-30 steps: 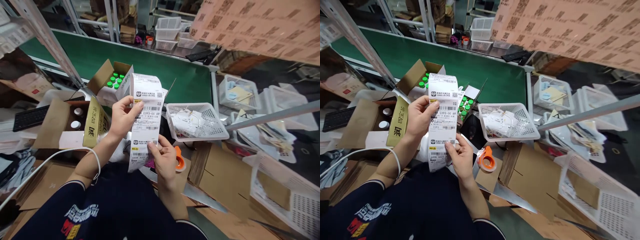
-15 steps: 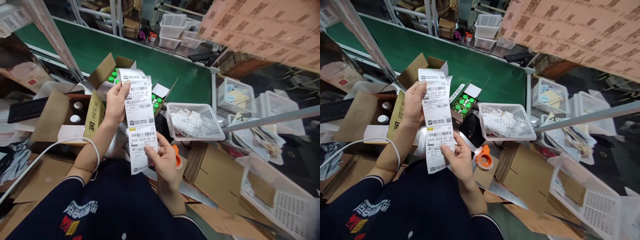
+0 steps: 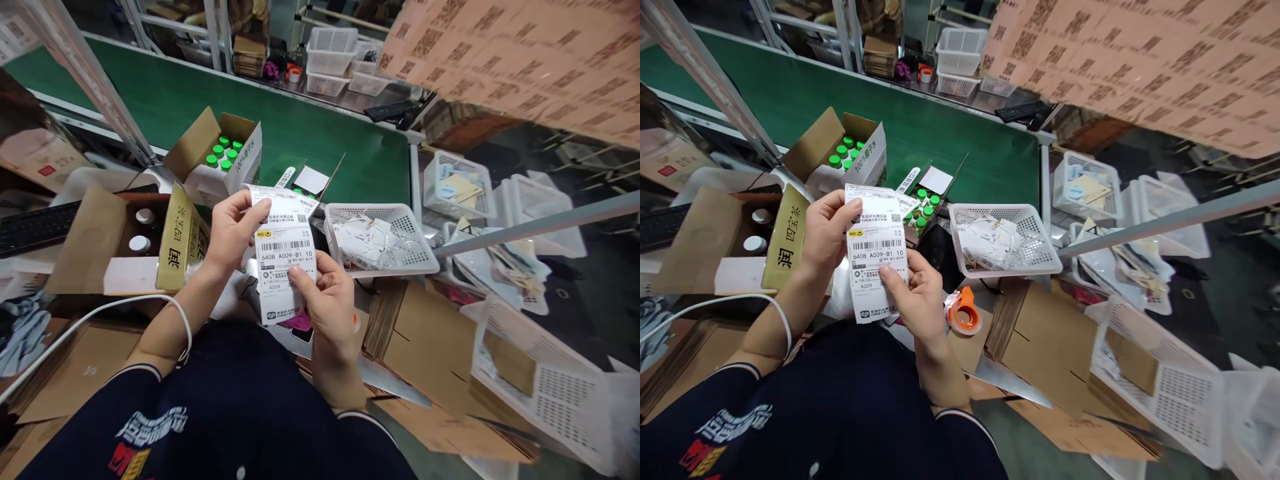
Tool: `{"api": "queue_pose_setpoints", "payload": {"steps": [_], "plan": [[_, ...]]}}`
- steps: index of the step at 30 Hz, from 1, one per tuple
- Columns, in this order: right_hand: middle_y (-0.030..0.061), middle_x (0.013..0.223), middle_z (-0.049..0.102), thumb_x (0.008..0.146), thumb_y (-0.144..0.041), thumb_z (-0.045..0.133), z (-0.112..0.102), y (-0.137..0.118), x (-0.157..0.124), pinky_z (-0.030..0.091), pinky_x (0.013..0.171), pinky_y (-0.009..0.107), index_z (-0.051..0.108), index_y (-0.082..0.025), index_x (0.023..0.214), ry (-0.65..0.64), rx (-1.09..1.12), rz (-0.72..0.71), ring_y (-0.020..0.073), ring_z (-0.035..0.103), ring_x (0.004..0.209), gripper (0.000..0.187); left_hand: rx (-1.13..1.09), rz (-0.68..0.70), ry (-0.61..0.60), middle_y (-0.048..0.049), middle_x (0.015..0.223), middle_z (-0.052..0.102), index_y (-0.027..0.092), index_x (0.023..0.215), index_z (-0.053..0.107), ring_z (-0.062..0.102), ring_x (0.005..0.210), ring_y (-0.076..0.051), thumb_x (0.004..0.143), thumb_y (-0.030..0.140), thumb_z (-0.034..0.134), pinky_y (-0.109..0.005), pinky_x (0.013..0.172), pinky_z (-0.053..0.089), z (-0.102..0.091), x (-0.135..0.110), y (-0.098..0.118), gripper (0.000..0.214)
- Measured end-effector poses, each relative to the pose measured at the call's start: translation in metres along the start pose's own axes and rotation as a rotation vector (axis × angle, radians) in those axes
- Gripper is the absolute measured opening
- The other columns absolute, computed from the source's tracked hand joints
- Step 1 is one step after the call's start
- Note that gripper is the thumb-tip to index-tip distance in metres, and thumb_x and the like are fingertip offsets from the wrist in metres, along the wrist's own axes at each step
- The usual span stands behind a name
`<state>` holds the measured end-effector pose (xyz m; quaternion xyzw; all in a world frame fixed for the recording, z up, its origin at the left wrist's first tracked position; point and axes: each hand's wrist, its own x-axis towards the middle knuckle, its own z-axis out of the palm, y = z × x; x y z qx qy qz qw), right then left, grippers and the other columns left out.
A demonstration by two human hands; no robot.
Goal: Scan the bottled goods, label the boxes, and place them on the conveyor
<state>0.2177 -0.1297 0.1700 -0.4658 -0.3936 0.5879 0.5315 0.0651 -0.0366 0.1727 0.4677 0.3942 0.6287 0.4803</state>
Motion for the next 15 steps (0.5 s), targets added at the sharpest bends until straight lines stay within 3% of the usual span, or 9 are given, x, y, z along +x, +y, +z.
{"api": "queue_pose_setpoints", "payload": {"steps": [3,5,8,10,12,15], "plan": [[0.0061,0.097,0.081,0.082,-0.049,0.079,-0.006,0.000,0.004,0.065,0.074,0.035,0.073,-0.021,0.108,0.005,-0.028,-0.001,0.0221,0.076,0.084,0.040,0.203,0.134,0.087,0.0062,0.062,0.058,0.020,0.067,0.064,0.049,0.055,-0.009,0.084,0.038,0.080,-0.024,0.054,0.041,-0.012,0.000,0.002,0.029],[0.0054,0.095,0.081,0.083,-0.050,0.077,-0.013,-0.001,0.012,0.063,0.074,0.033,0.074,-0.021,0.105,-0.034,-0.049,-0.003,0.0212,0.075,0.084,0.037,0.342,0.316,0.240,0.0053,0.067,0.058,0.021,0.070,0.066,0.052,0.062,-0.011,0.086,0.035,0.079,-0.026,0.061,0.045,-0.021,-0.002,0.009,0.025],[0.0036,0.087,0.079,0.082,-0.050,0.077,-0.027,-0.005,0.034,0.059,0.066,0.028,0.075,-0.018,0.098,-0.214,-0.118,0.049,0.0178,0.072,0.077,0.036,0.414,0.682,0.541,0.0018,0.085,0.063,0.022,0.087,0.074,0.061,0.084,-0.017,0.083,0.021,0.079,-0.033,0.084,0.051,-0.033,-0.004,0.023,0.007],[0.0027,0.082,0.077,0.081,-0.048,0.077,-0.036,-0.012,0.049,0.054,0.060,0.025,0.075,-0.016,0.094,-0.363,-0.193,0.106,0.0152,0.069,0.070,0.034,0.452,0.832,0.601,-0.0023,0.097,0.066,0.021,0.102,0.077,0.063,0.099,-0.022,0.081,0.014,0.077,-0.039,0.095,0.050,-0.037,-0.002,0.029,0.022],[0.0021,0.078,0.076,0.081,-0.045,0.076,-0.039,-0.022,0.060,0.051,0.056,0.024,0.074,-0.015,0.090,-0.473,-0.256,0.135,0.0136,0.066,0.065,0.032,0.517,0.822,0.449,-0.0053,0.103,0.069,0.020,0.109,0.079,0.063,0.105,-0.023,0.084,0.014,0.073,-0.040,0.098,0.049,-0.036,0.004,0.028,0.026],[0.0008,0.076,0.074,0.082,-0.043,0.073,-0.036,-0.040,0.063,0.050,0.054,0.023,0.074,-0.015,0.090,-0.554,-0.281,0.119,0.0120,0.063,0.063,0.029,0.585,0.627,-0.002,-0.0061,0.113,0.073,0.022,0.118,0.078,0.064,0.110,-0.022,0.092,0.024,0.070,-0.039,0.102,0.049,-0.028,0.014,0.018,0.027]]}}
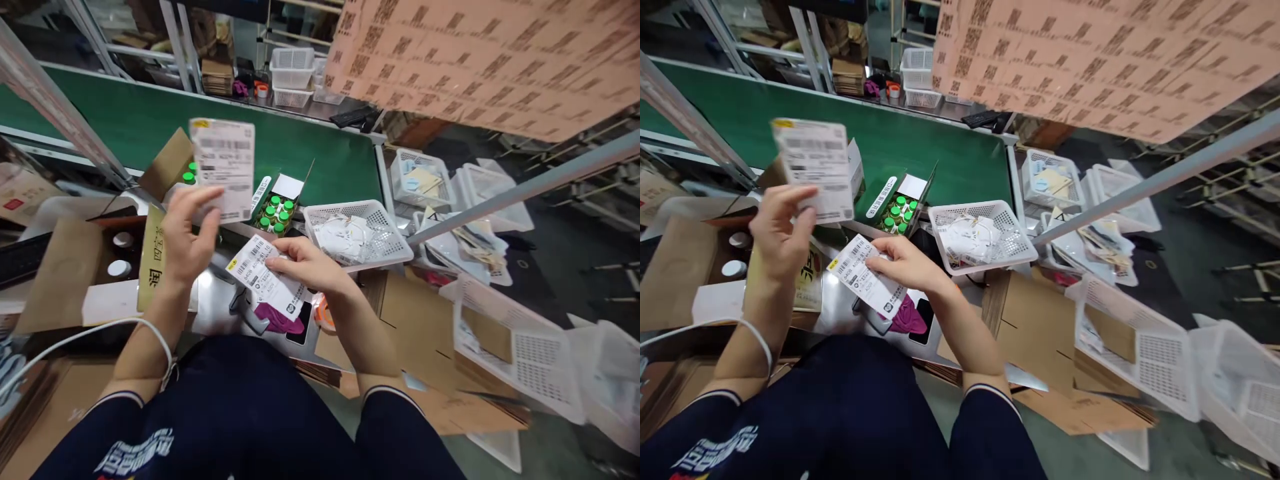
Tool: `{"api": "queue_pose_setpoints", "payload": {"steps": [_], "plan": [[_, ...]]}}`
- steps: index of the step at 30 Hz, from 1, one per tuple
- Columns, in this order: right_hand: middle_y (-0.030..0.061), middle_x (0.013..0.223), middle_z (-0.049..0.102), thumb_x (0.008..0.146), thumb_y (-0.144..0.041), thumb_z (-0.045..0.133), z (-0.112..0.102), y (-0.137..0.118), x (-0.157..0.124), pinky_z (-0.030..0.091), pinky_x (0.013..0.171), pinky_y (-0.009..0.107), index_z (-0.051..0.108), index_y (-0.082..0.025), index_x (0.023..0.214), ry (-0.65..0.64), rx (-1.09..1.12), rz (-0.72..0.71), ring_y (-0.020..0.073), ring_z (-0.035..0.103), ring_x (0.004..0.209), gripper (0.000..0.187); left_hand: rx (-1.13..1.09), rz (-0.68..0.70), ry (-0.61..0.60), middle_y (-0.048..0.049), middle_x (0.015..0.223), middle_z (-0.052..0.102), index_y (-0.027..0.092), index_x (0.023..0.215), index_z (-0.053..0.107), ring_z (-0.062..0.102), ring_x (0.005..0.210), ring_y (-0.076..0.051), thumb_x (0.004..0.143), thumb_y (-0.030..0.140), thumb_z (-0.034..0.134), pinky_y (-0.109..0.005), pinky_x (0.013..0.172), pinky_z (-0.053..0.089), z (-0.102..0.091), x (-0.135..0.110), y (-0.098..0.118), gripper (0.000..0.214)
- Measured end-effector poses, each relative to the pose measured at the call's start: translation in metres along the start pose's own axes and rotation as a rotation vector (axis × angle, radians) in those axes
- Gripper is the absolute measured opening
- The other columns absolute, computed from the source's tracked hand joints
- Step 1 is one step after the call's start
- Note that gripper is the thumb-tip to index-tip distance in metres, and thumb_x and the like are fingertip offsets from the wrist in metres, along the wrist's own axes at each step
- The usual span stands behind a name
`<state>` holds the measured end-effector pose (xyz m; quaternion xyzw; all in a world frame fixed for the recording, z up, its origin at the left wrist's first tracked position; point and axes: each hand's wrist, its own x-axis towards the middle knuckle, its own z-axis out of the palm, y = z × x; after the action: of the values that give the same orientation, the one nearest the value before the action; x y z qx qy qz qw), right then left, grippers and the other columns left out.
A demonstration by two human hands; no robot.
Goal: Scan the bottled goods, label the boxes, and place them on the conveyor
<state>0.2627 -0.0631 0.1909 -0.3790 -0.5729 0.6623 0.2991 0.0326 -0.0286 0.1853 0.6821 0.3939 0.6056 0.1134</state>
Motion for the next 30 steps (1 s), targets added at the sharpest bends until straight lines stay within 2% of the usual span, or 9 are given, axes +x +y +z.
{"api": "queue_pose_setpoints", "payload": {"steps": [2,4,8,18,21,26,30], "plan": [[-0.0011,0.074,0.071,0.084,-0.040,0.072,0.004,-0.010,-0.003,0.047,0.054,0.021,0.073,-0.015,0.090,-0.015,-0.013,-0.023,0.0100,0.060,0.062,0.025,-0.090,-0.054,-0.251,-0.0057,0.117,0.074,0.025,0.121,0.076,0.065,0.112,-0.022,0.096,0.034,0.066,-0.037,0.103,0.050,0.012,-0.002,-0.005,0.028],[-0.0026,0.072,0.068,0.085,-0.037,0.070,0.009,-0.016,-0.007,0.045,0.053,0.020,0.071,-0.016,0.087,-0.005,-0.031,-0.040,0.0086,0.056,0.060,0.021,-0.193,-0.094,-0.367,-0.0056,0.114,0.075,0.025,0.117,0.078,0.067,0.109,-0.021,0.101,0.040,0.059,-0.036,0.099,0.052,0.021,-0.005,-0.007,0.029],[-0.0028,0.072,0.065,0.086,-0.038,0.070,0.014,-0.017,-0.013,0.043,0.053,0.020,0.069,-0.016,0.083,0.012,-0.018,-0.052,0.0085,0.054,0.061,0.022,-0.351,-0.145,-0.429,-0.0060,0.104,0.077,0.025,0.107,0.082,0.069,0.099,-0.019,0.105,0.040,0.051,-0.033,0.091,0.053,0.029,-0.009,-0.008,0.034],[-0.0029,0.072,0.064,0.086,-0.041,0.073,0.017,-0.018,-0.011,0.043,0.054,0.020,0.068,-0.017,0.081,-0.005,0.001,-0.069,0.0089,0.054,0.062,0.025,-0.431,-0.168,-0.502,-0.0074,0.102,0.079,0.028,0.104,0.084,0.071,0.099,-0.021,0.101,0.042,0.059,-0.034,0.093,0.054,0.026,-0.006,-0.005,0.028],[-0.0019,0.073,0.065,0.086,-0.042,0.072,0.018,-0.017,-0.009,0.044,0.053,0.021,0.069,-0.016,0.084,-0.012,-0.007,-0.056,0.0102,0.056,0.062,0.026,-0.455,-0.171,-0.565,-0.0065,0.094,0.078,0.026,0.097,0.083,0.070,0.093,-0.021,0.099,0.040,0.062,-0.035,0.091,0.054,0.023,-0.006,-0.007,0.025],[-0.0006,0.079,0.069,0.089,-0.038,0.069,0.006,-0.008,-0.015,0.048,0.059,0.021,0.072,-0.016,0.092,-0.103,-0.077,-0.062,0.0106,0.058,0.067,0.023,-0.503,-0.254,-0.685,-0.0043,0.079,0.069,0.021,0.067,0.068,0.064,0.078,-0.019,0.094,0.046,0.066,-0.033,0.075,0.052,0.021,-0.010,-0.008,0.036],[0.0022,0.088,0.072,0.090,-0.044,0.069,-0.012,0.013,-0.023,0.052,0.065,0.023,0.073,-0.016,0.100,-0.174,-0.104,-0.037,0.0134,0.063,0.076,0.031,-0.460,-0.364,-0.832,-0.0003,0.070,0.058,0.020,0.061,0.055,0.053,0.067,-0.015,0.093,0.053,0.062,-0.029,0.063,0.044,0.027,-0.022,-0.012,0.047]]}}
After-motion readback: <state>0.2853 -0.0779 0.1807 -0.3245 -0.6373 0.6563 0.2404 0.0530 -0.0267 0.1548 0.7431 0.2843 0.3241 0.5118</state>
